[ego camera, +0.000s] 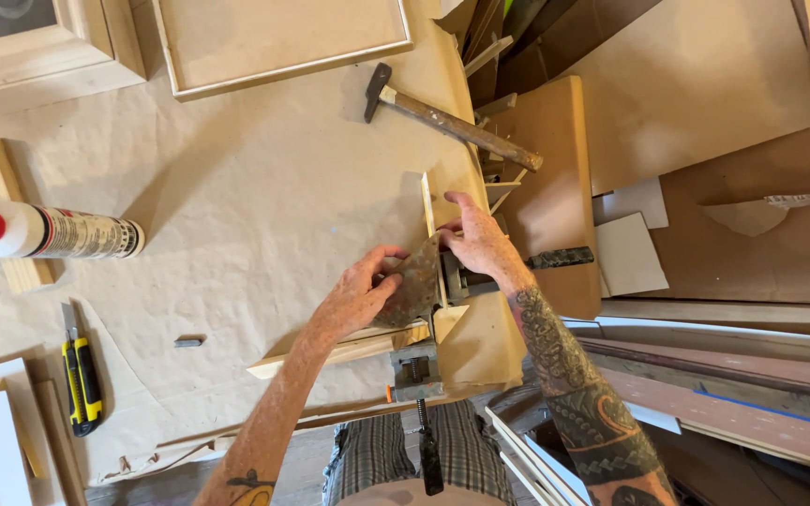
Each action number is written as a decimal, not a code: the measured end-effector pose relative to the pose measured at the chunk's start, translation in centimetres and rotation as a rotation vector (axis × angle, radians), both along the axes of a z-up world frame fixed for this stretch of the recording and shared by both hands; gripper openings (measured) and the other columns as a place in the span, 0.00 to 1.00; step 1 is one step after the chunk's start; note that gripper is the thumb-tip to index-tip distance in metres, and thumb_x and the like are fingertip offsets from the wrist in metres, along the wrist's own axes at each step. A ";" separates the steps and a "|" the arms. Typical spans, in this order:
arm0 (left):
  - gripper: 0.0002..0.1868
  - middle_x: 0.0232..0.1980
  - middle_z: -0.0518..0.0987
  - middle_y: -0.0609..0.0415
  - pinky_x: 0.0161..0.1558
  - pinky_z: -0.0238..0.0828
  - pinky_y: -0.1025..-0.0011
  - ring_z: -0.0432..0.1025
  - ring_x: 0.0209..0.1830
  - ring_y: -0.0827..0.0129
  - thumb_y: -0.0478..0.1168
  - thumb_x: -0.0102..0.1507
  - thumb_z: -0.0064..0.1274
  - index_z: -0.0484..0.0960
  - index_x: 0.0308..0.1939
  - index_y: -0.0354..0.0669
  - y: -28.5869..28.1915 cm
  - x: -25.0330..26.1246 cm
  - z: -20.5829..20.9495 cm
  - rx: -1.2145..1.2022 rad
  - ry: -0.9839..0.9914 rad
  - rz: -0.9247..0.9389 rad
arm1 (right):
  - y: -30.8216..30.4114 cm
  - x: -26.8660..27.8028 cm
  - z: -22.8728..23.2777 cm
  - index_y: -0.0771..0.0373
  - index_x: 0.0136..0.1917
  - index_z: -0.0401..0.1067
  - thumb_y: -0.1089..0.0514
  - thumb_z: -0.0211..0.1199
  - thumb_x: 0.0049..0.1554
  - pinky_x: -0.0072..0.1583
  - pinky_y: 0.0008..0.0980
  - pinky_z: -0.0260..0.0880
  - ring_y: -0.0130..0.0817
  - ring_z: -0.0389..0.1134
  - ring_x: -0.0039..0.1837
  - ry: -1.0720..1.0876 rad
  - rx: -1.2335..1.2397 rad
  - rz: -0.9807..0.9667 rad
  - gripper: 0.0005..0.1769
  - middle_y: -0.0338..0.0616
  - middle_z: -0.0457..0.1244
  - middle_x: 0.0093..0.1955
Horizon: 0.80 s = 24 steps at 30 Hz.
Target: Applying wood glue to small timber strips and securing them in a corner clamp to assemble a frame, using a speed square for alignment.
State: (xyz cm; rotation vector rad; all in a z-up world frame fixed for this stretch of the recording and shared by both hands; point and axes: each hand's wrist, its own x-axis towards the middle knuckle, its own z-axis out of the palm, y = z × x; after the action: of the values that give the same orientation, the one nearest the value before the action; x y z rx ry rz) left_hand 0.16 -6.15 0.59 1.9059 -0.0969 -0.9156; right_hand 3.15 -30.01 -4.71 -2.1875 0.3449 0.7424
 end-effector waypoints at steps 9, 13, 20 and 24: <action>0.22 0.50 0.84 0.49 0.56 0.76 0.59 0.79 0.49 0.61 0.45 0.67 0.51 0.73 0.66 0.60 -0.3 -0.3 -1.2 -0.007 0.024 0.042 | 1.0 0.0 0.9 0.55 0.80 0.52 0.47 0.56 0.63 0.73 0.57 0.61 0.54 0.64 0.73 -0.027 0.075 -0.026 0.35 0.53 0.70 0.62; 0.21 0.48 0.84 0.50 0.53 0.76 0.60 0.79 0.47 0.61 0.44 0.67 0.52 0.74 0.65 0.57 -0.1 -0.2 -1.9 -0.013 0.013 0.051 | 0.7 -0.1 0.6 0.53 0.80 0.51 0.43 0.56 0.64 0.72 0.53 0.64 0.52 0.67 0.69 -0.017 0.097 -0.043 0.36 0.54 0.70 0.61; 0.22 0.47 0.84 0.49 0.52 0.77 0.60 0.79 0.46 0.60 0.44 0.66 0.53 0.74 0.65 0.55 -0.5 -0.6 -2.9 -0.022 -0.014 0.080 | 0.7 -0.2 1.4 0.54 0.81 0.50 0.44 0.57 0.63 0.72 0.53 0.65 0.51 0.68 0.69 -0.004 0.089 -0.041 0.38 0.53 0.70 0.61; 0.21 0.46 0.84 0.50 0.50 0.78 0.62 0.80 0.44 0.60 0.44 0.66 0.54 0.76 0.63 0.56 -0.9 -0.7 -2.1 0.006 -0.040 0.093 | 0.8 -0.2 1.4 0.53 0.81 0.50 0.42 0.56 0.63 0.71 0.52 0.65 0.50 0.68 0.69 0.003 0.077 -0.028 0.38 0.51 0.71 0.60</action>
State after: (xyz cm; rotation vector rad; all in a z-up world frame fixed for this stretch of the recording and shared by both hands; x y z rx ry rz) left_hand -0.52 -7.03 -1.54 1.9176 -0.0290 -0.8167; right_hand 2.93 -29.17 -3.33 -2.1056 0.3425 0.7325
